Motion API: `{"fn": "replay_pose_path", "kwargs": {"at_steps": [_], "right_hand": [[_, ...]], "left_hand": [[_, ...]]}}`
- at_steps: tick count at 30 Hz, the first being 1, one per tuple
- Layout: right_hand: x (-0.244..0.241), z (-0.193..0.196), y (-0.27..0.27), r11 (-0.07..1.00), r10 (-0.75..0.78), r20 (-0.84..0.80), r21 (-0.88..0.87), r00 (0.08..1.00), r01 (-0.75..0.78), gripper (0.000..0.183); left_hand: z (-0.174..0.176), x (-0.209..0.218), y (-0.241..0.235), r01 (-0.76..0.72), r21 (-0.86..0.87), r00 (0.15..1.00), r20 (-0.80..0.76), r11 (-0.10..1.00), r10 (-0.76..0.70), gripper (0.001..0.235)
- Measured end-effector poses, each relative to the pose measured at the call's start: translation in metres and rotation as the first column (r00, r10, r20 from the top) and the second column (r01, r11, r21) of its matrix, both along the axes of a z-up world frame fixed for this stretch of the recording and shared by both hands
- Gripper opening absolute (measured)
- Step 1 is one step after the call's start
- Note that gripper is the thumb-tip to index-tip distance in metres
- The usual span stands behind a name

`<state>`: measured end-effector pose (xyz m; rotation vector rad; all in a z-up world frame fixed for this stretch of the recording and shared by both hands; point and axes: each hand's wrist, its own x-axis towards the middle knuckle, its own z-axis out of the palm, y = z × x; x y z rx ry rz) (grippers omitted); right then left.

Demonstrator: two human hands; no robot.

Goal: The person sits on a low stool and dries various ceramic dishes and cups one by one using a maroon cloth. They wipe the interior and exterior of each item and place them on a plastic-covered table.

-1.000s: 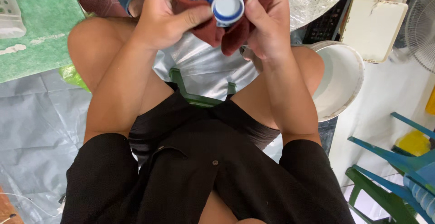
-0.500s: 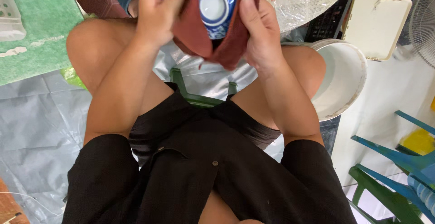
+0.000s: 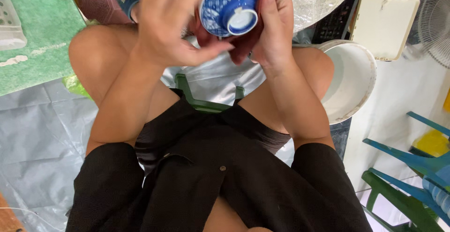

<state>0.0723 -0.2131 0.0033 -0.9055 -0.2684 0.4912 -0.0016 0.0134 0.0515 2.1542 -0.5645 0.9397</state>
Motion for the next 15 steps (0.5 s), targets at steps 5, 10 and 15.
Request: {"fn": "replay_pose_path", "kwargs": {"at_steps": [5, 10, 15], "right_hand": [[-0.007, -0.003, 0.002, 0.999, 0.011, -0.088, 0.048, 0.996, -0.007, 0.045], [-0.011, -0.004, 0.002, 0.983, 0.149, 0.044, -0.117, 0.988, -0.143, 0.043], [-0.004, -0.009, 0.002, 0.916, 0.086, 0.305, -0.399, 0.948, 0.045, 0.031]], "left_hand": [[-0.004, 0.005, -0.004, 0.084, 0.095, 0.995, -0.066, 0.992, -0.077, 0.09], [-0.014, 0.003, -0.004, -0.018, 0.075, 0.989, -0.145, 0.997, 0.029, 0.088], [-0.007, 0.004, -0.005, -0.052, 0.119, 0.982, -0.176, 0.992, 0.073, 0.085]]}}
